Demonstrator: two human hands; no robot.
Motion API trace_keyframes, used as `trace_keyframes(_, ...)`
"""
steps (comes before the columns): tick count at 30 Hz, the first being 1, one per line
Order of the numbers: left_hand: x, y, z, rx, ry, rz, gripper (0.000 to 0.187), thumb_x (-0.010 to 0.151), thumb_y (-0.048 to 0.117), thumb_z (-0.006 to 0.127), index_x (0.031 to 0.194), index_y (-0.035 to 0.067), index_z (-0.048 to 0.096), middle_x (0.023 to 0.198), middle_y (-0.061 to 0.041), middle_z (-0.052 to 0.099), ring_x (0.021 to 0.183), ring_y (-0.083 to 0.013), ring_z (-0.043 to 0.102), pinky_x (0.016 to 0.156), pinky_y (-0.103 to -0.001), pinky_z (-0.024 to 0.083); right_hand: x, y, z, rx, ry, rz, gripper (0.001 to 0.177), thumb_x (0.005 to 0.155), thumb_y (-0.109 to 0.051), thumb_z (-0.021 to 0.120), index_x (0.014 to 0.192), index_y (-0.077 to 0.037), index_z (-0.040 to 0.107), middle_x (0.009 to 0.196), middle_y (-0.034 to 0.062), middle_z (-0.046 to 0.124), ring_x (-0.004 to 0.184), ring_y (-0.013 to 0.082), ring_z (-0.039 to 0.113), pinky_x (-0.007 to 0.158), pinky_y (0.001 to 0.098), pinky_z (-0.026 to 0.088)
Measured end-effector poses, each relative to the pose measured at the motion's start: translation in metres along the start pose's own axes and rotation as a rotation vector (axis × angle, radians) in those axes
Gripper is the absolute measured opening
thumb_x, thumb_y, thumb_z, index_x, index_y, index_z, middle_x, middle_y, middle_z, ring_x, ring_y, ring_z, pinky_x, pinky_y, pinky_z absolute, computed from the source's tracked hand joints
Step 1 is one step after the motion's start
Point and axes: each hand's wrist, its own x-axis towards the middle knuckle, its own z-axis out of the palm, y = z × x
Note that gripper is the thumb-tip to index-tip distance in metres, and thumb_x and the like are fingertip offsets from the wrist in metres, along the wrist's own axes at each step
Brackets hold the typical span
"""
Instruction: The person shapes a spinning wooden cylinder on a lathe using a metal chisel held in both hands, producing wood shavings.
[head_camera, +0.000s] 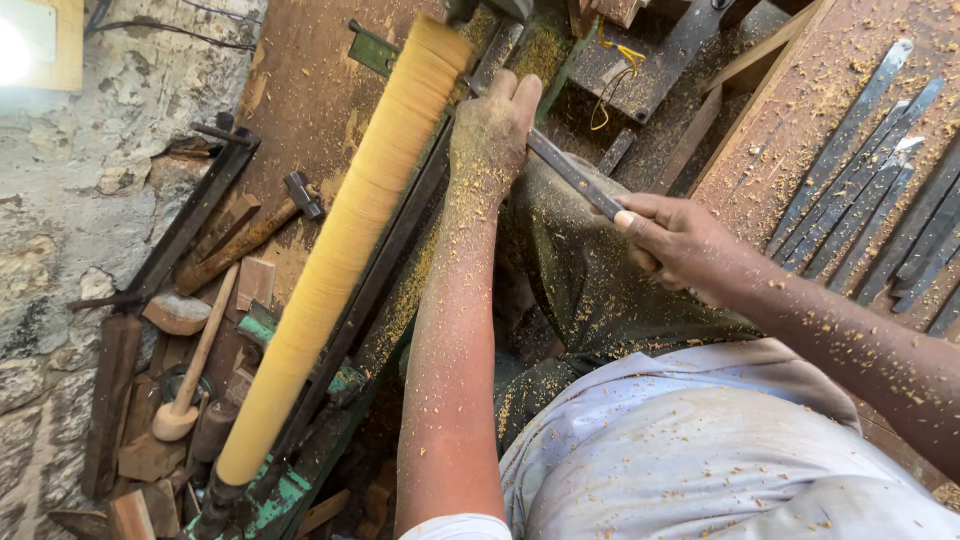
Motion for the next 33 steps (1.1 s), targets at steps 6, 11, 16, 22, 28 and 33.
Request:
trace_keyframes(6,-0.001,-0.003,0.009,-0.011,0.025,0.018,0.01,0.097,0.007,0.063,0.106,0.009,0.06,0.088,-0.006,0.06,0.063,-0.017,0.068,0.052,-0.031,0.057,0.003,0.013,0.007,0.05,-0.003,-0.054,0.03,0.106,-0.032,0.047,0.12,-0.011,0.063,0.062,-0.0028,0.041,0.046,0.0078,0.032,0.04,0.0261,0.024)
trace_keyframes(11,0.012,0.003,0.018,0.035,-0.041,0.005,0.006,0.102,0.011,0.062,0.099,0.01,0.057,0.087,-0.005,0.061,0.062,-0.0161,0.067,0.049,-0.03,0.058,-0.004,0.01,0.018,0.217,0.039,-0.042,0.038,0.103,-0.031,0.046,0.137,-0.02,0.06,0.06,-0.0035,0.04,0.045,0.0074,0.03,0.039,0.0249,0.022)
trace_keyframes(16,0.018,0.005,0.009,0.007,-0.073,-0.039,0.008,0.103,0.011,0.062,0.1,0.011,0.055,0.091,-0.007,0.062,0.063,-0.016,0.069,0.051,-0.029,0.058,-0.006,0.001,0.015,0.112,0.057,-0.077,0.04,0.104,-0.031,0.046,0.14,-0.017,0.059,0.062,-0.0039,0.041,0.047,0.0074,0.034,0.04,0.0246,0.026)
trace_keyframes(22,0.015,0.003,0.01,0.074,0.008,0.005,0.013,0.095,0.009,0.062,0.107,0.01,0.056,0.094,-0.008,0.062,0.068,-0.0184,0.07,0.055,-0.032,0.059,-0.001,0.0,0.01,0.092,0.042,-0.043,0.041,0.104,-0.032,0.046,0.14,-0.018,0.06,0.061,-0.0034,0.04,0.046,0.0074,0.031,0.039,0.0255,0.023)
trace_keyframes(28,0.015,0.001,0.013,0.041,-0.008,-0.002,0.011,0.097,0.005,0.061,0.106,0.009,0.056,0.094,-0.008,0.063,0.065,-0.0181,0.07,0.054,-0.032,0.058,0.002,-0.003,0.0,0.087,0.028,-0.036,0.04,0.103,-0.031,0.047,0.14,-0.021,0.059,0.061,-0.0036,0.041,0.044,0.0071,0.032,0.038,0.0251,0.023)
trace_keyframes(33,0.015,0.0,0.014,-0.034,-0.035,-0.022,0.008,0.103,0.007,0.06,0.1,0.01,0.053,0.09,-0.007,0.061,0.068,-0.019,0.07,0.056,-0.034,0.058,0.002,-0.006,-0.009,0.041,0.005,-0.033,0.037,0.104,-0.033,0.047,0.133,-0.015,0.062,0.059,-0.0036,0.038,0.043,0.0072,0.031,0.038,0.0258,0.023)
